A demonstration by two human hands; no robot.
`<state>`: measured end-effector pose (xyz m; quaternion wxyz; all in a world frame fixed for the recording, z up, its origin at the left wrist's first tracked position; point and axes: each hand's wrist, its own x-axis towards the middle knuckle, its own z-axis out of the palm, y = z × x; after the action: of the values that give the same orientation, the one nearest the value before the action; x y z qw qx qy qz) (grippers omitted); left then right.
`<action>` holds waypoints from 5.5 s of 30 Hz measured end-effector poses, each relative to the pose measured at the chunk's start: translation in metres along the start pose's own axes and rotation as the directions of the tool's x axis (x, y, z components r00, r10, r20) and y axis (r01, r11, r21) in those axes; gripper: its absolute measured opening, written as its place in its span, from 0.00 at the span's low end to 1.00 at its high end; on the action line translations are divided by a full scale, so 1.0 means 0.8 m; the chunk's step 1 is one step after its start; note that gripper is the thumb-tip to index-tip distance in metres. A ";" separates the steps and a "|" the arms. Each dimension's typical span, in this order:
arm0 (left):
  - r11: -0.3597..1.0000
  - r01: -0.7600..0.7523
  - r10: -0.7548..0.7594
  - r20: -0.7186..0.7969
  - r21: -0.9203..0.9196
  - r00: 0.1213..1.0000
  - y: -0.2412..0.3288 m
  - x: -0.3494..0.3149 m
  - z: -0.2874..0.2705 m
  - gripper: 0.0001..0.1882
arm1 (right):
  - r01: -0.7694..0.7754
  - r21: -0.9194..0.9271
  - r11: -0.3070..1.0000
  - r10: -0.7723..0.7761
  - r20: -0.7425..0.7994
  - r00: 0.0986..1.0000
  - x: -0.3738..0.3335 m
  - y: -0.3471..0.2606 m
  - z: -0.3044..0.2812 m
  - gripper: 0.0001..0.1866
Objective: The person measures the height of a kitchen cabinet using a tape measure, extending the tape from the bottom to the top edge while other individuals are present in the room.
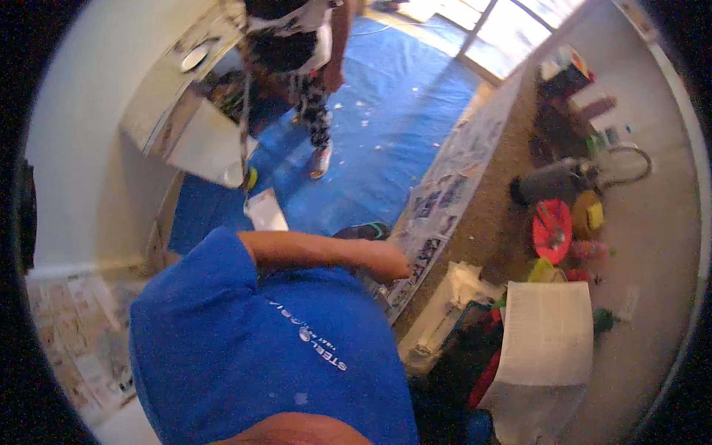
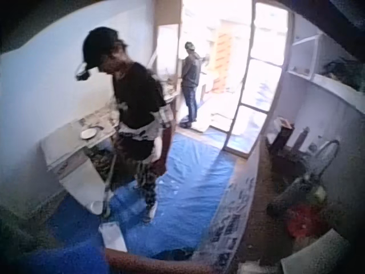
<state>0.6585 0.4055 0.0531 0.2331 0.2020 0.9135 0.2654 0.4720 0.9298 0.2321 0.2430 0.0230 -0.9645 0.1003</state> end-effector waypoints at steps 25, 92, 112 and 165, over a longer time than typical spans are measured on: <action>0.981 -0.185 0.164 0.266 0.055 0.950 -0.069 0.087 0.022 0.26 | -0.463 -0.290 0.838 0.404 -0.241 0.882 -0.112 0.009 -0.154 0.25; 0.040 -0.949 0.888 -0.425 -0.312 0.177 0.082 0.120 -0.283 0.35 | -0.290 0.957 0.023 0.762 0.171 0.625 -0.184 -0.516 0.011 0.17; 0.367 -0.833 0.872 -0.158 -0.413 0.463 0.045 0.100 -0.336 0.48 | -0.333 0.910 0.247 0.581 0.136 0.802 -0.139 -0.528 0.015 0.06; 0.689 -0.364 0.695 0.432 -0.626 0.574 -0.055 0.122 -0.303 0.23 | 0.029 0.972 0.233 0.720 -0.193 0.667 -0.108 -0.512 -0.076 0.06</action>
<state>0.4390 0.3248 0.1786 0.4774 0.4898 0.5729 0.4518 0.6145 0.5407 0.3179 0.4529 -0.1116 -0.5566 0.6875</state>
